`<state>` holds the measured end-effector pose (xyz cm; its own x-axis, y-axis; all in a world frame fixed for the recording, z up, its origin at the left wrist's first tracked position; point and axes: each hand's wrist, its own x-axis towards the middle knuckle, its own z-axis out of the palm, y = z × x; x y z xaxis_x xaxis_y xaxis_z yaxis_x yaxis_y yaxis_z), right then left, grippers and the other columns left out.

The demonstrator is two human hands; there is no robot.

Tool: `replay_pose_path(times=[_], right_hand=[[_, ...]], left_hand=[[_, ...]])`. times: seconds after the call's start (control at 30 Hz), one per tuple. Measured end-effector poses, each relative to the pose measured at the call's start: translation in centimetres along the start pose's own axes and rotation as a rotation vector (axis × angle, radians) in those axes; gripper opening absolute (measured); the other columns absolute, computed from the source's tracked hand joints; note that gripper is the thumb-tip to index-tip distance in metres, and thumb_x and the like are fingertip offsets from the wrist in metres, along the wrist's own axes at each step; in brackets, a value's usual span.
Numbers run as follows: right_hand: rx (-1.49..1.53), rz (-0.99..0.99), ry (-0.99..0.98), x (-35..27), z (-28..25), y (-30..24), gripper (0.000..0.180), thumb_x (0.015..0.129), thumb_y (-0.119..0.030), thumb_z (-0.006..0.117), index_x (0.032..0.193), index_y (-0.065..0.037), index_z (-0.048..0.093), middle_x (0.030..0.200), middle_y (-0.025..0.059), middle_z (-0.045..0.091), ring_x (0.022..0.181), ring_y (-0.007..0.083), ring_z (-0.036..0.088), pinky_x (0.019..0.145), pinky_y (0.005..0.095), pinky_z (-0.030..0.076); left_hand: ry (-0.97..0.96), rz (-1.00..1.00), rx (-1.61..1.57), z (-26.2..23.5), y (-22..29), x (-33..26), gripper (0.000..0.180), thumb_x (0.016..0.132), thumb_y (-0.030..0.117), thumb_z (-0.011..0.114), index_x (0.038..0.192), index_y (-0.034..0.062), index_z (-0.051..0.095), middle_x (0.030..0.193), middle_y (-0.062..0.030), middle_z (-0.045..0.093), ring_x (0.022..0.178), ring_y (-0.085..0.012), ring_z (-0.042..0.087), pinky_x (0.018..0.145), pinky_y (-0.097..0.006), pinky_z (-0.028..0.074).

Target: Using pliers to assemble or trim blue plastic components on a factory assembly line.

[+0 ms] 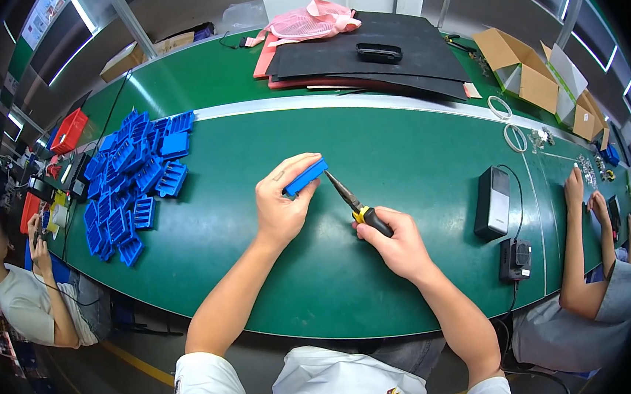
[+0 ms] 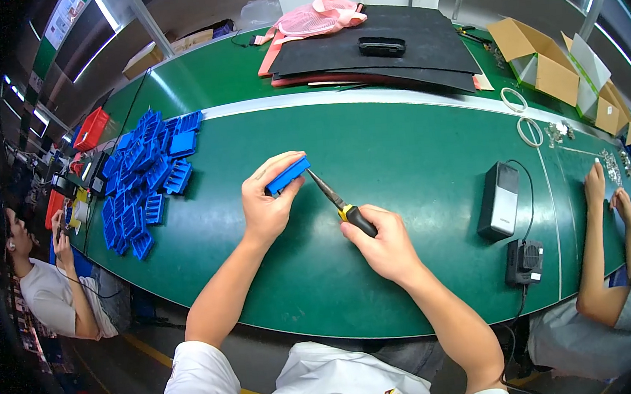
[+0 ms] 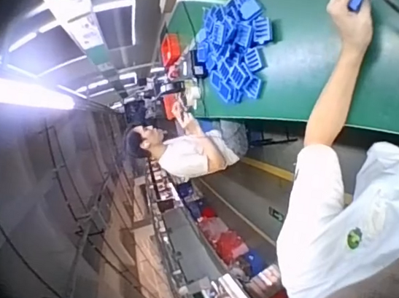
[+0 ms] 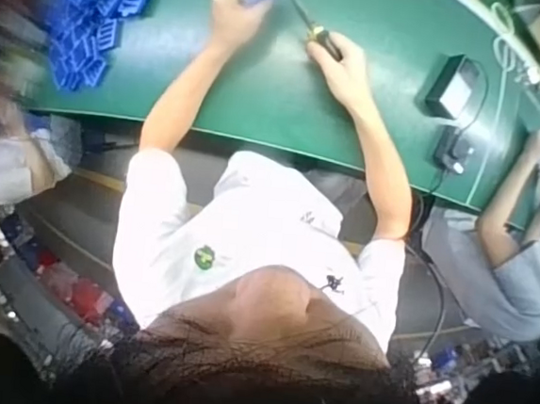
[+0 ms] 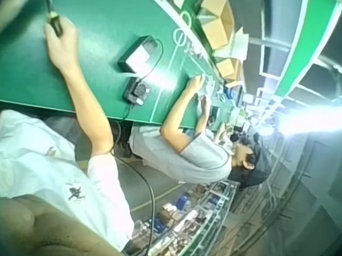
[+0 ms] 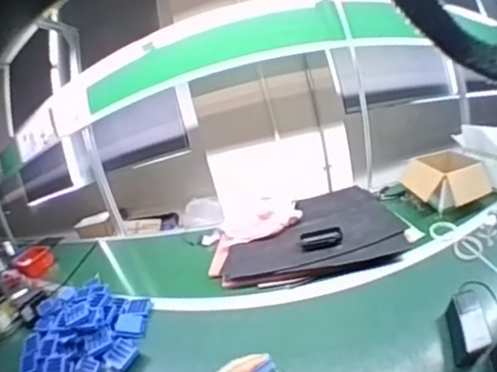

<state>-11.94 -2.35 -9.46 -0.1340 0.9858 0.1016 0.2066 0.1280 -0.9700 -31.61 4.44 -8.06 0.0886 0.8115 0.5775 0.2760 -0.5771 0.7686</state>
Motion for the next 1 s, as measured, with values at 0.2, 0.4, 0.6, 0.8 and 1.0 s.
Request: replay_pose_path(times=[0.2,0.4,0.6,0.8,1.0], right_hand=[[-0.04,-0.009,0.001,0.0,-0.1,0.1,0.021,0.084,-0.013,0.065,0.076,0.004,0.057,0.066,0.007,0.05,0.06,0.0137,0.045,0.054,0.031,0.036],[-0.037,0.044,-0.024,-0.2,0.1,-0.9,0.021,0.086,-0.015,0.063,0.075,0.003,0.058,0.067,0.0076,0.052,0.061,0.0146,0.048,0.056,0.0308,0.038],[0.03,0.083,-0.045,-0.3,0.4,-0.7,0.022,0.088,-0.016,0.061,0.075,0.002,0.058,0.068,0.007,0.052,0.062,0.0134,0.048,0.056,0.0306,0.038],[0.027,0.124,-0.081,-0.2,0.2,-1.0,0.023,0.088,-0.017,0.06,0.075,0.002,0.058,0.066,0.0062,0.052,0.061,0.0129,0.048,0.056,0.0302,0.038],[0.062,0.075,-0.059,-0.3,-0.2,0.0,0.021,0.087,-0.017,0.062,0.079,0.002,0.06,0.067,0.0054,0.053,0.062,0.0123,0.048,0.056,0.0295,0.039]], left_hand=[[0.017,0.039,0.045,0.2,0.1,-0.1,0.031,0.073,-0.009,0.067,0.102,0.001,0.068,0.104,-0.0118,0.067,0.095,-0.021,0.065,0.084,-0.029,0.05],[0.013,0.1,0.101,0.1,0.3,0.2,0.029,0.072,-0.006,0.07,0.1,0.0003,0.067,0.103,-0.0132,0.067,0.094,-0.0233,0.065,0.082,-0.03,0.05],[0.059,0.067,0.118,0.0,0.6,0.0,0.026,0.073,-0.003,0.071,0.099,-0.0005,0.067,0.099,-0.0131,0.069,0.09,-0.024,0.067,0.081,-0.03,0.051],[0.058,0.031,0.102,-0.1,0.2,0.2,0.026,0.073,-0.003,0.071,0.099,-0.0007,0.067,0.097,-0.0134,0.069,0.088,-0.0232,0.067,0.079,-0.03,0.051],[0.057,0.106,0.144,-0.5,-0.8,0.3,0.03,0.072,-0.002,0.072,0.102,-0.0006,0.066,0.101,-0.0147,0.069,0.09,-0.0266,0.068,0.079,-0.031,0.053]])
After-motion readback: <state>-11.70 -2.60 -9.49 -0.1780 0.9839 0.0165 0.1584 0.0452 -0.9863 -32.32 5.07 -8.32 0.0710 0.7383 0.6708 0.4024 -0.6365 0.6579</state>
